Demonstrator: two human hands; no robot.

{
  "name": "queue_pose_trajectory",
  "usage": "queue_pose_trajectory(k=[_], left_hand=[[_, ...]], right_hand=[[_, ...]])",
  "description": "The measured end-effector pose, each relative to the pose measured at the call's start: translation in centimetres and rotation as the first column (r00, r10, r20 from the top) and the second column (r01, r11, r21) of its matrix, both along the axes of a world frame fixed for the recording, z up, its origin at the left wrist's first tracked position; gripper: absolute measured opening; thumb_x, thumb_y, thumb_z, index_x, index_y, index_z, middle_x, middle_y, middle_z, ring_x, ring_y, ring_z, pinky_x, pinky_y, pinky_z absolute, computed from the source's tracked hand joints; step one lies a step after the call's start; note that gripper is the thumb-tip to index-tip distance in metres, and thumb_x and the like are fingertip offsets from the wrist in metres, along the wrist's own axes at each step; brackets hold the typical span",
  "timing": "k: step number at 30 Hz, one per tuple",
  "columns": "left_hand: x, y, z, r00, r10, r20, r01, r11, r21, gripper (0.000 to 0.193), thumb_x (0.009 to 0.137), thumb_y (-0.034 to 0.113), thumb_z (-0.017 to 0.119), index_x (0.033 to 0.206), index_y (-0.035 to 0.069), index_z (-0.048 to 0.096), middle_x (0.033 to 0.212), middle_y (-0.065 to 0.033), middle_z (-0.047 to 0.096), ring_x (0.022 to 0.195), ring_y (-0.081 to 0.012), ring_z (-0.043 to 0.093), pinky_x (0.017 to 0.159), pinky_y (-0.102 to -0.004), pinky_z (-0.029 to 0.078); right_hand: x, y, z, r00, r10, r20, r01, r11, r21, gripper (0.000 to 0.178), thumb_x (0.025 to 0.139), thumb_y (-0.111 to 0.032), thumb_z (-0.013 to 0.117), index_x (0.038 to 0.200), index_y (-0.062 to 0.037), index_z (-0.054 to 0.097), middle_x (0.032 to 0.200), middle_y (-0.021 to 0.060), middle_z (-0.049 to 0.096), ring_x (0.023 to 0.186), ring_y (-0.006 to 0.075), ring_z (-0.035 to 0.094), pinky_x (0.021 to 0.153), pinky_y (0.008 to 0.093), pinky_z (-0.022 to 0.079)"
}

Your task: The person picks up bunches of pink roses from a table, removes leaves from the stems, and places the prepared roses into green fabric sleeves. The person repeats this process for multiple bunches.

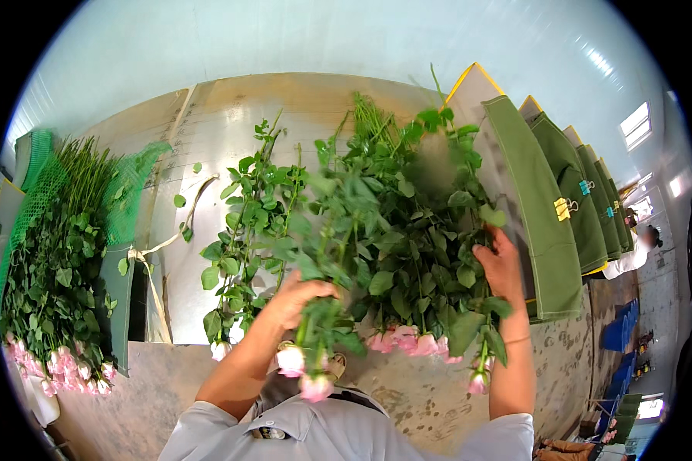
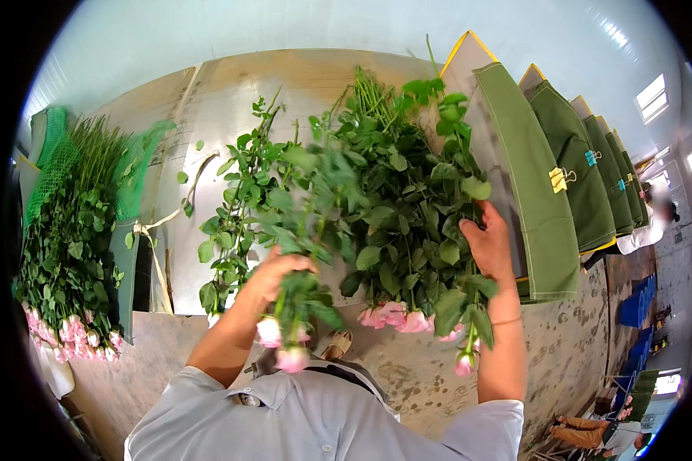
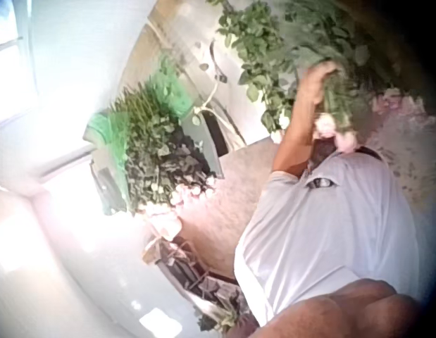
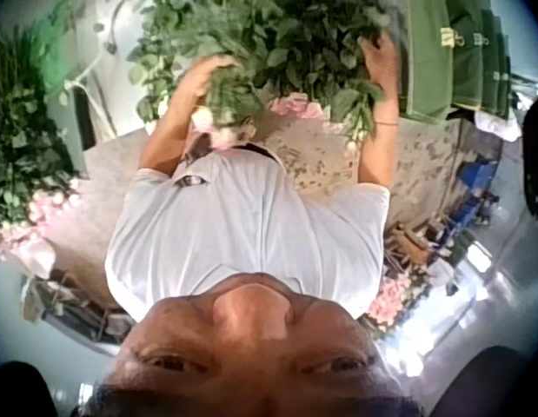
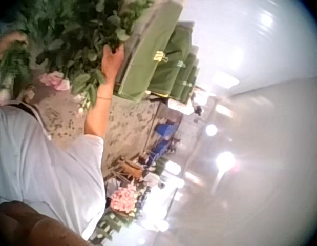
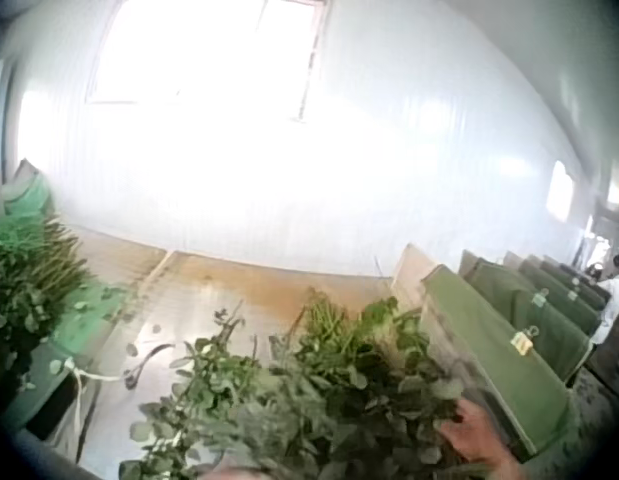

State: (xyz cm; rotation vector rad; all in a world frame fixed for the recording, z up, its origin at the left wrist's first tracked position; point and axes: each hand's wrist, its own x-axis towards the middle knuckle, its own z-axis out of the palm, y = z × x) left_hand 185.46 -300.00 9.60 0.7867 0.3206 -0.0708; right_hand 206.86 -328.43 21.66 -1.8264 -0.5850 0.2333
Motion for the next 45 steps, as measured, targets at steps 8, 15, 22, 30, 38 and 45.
queue_pose_trajectory(k=[8,15,22,30,38,45], left_hand=[[-1.1,-0.9,-3.7,0.977,0.032,-0.211,-0.064,0.987,-0.15,0.029,0.078,0.015,0.069,0.103,0.003,0.063,0.094,-0.0098,0.067,0.088,-0.0221,0.064,0.08,-0.038,0.053],[0.7,-4.2,-9.2,0.992,-0.104,-0.072,0.072,0.932,-0.354,0.054,0.082,0.019,0.066,0.131,0.013,0.045,0.115,-0.0054,0.059,0.102,-0.0199,0.059,0.087,-0.0384,0.05],[-0.1,-2.7,-6.3,0.962,0.06,-0.268,-0.038,0.995,0.087,0.051,0.081,0.014,0.067,0.128,0.009,0.048,0.112,-0.0099,0.062,0.103,-0.0213,0.059,0.088,-0.0369,0.05],[-3.1,1.8,-4.9,0.97,0.108,-0.216,-0.142,0.979,-0.149,0.04,0.08,0.022,0.069,0.113,0.003,0.059,0.105,-0.0095,0.065,0.094,-0.0218,0.063,0.083,-0.0379,0.052],[-3.2,1.5,-7.5,0.963,0.029,-0.268,-0.078,0.981,-0.176,0.031,0.08,0.023,0.067,0.101,0.001,0.065,0.101,-0.0103,0.067,0.089,-0.0211,0.065,0.08,-0.0382,0.054],[-2.2,-0.2,-8.2,0.96,-0.013,-0.281,-0.041,0.982,-0.185,0.029,0.082,0.024,0.067,0.101,0.002,0.066,0.101,-0.0086,0.067,0.092,-0.0204,0.064,0.084,-0.0373,0.052]], right_hand=[[-4.8,11.6,-8.4,0.977,-0.072,-0.2,0.085,0.995,0.06,0.042,0.084,-0.012,0.061,0.123,0.0008,0.052,0.114,0.0097,0.06,0.098,0.0165,0.055,0.086,0.031,0.044],[-0.8,9.6,-8.2,0.895,-0.079,0.439,0.265,0.886,-0.38,0.038,0.084,-0.013,0.056,0.119,0.0013,0.052,0.11,0.0245,0.058,0.098,0.042,0.056,0.082,0.0466,0.046],[5.5,1.1,-11.7,0.944,-0.052,0.325,0.328,0.235,-0.915,0.022,0.085,-0.014,0.055,0.102,-0.0011,0.058,0.105,0.021,0.062,0.101,0.0379,0.058,0.084,0.0454,0.049],[5.9,1.1,-4.0,0.903,-0.141,0.405,0.33,0.832,-0.445,0.024,0.076,-0.017,0.055,0.07,0.0045,0.045,0.063,0.0245,0.038,0.052,0.029,0.043,0.055,0.0413,0.037],[-0.8,2.5,4.0,0.924,-0.104,-0.367,0.139,0.988,0.071,0.021,0.088,-0.021,0.06,0.102,-0.0048,0.062,0.077,0.0011,0.062,0.059,0.009,0.055,0.048,0.0216,0.041],[-3.4,14.4,-11.5,0.718,-0.118,-0.686,0.253,0.962,0.099,0.026,0.089,-0.024,0.061,0.102,-0.0015,0.057,0.093,0.0115,0.06,0.066,0.018,0.051,0.049,0.0359,0.04]])
